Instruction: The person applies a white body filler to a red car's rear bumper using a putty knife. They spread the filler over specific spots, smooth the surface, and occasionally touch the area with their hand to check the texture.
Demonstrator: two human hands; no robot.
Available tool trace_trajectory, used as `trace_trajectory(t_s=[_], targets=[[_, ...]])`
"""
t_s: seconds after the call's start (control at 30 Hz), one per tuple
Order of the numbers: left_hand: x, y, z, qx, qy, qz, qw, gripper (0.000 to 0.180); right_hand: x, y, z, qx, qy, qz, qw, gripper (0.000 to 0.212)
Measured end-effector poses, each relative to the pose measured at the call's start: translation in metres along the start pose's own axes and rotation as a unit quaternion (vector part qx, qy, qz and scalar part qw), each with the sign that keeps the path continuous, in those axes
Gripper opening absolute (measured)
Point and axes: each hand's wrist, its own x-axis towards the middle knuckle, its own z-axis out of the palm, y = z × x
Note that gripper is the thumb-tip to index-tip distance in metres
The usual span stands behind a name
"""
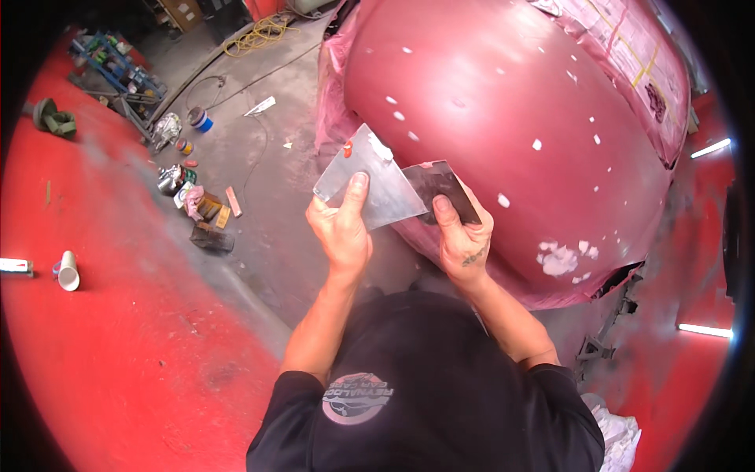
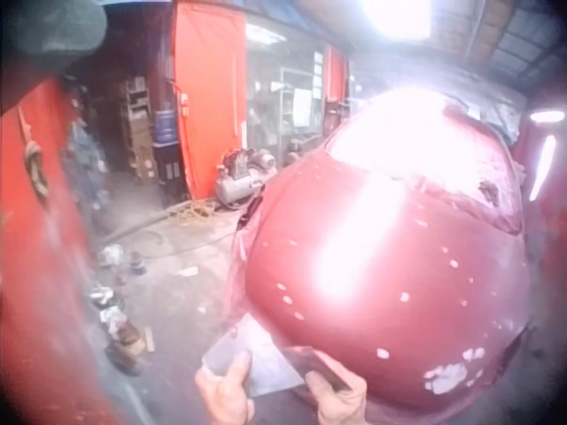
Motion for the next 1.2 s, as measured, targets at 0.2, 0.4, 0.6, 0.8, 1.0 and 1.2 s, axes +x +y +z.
trace_trajectory(t_s=[0.2,0.4,0.6,0.8,1.0,1.2], targets=[[-0.006,0.025,-0.02,0.122,-0.001,0.043,0.992,0.03,-0.014,0.016,0.017,-0.083,-0.041,0.045,0.995,0.044],[-0.005,0.034,-0.027,0.08,0.036,0.047,0.995,0.016,-0.01,0.011,0.015,-0.185,-0.146,0.09,0.968,0.045],[0.014,0.041,-0.028,0.018,0.095,0.072,0.993,0.016,-0.011,0.013,-0.01,-0.406,-0.121,0.039,0.905,0.036],[0.012,0.02,-0.063,0.098,0.133,0.029,0.986,0.025,-0.015,0.019,0.027,-0.553,-0.144,-0.274,0.774,0.04],[-0.004,0.028,-0.046,0.021,0.072,0.063,0.995,0.03,-0.011,0.042,0.053,-0.549,-0.166,-0.394,0.718,0.047],[-0.006,0.03,-0.063,0.043,0.075,0.074,0.993,0.029,-0.004,0.049,0.057,-0.53,-0.188,-0.352,0.748,0.048]])
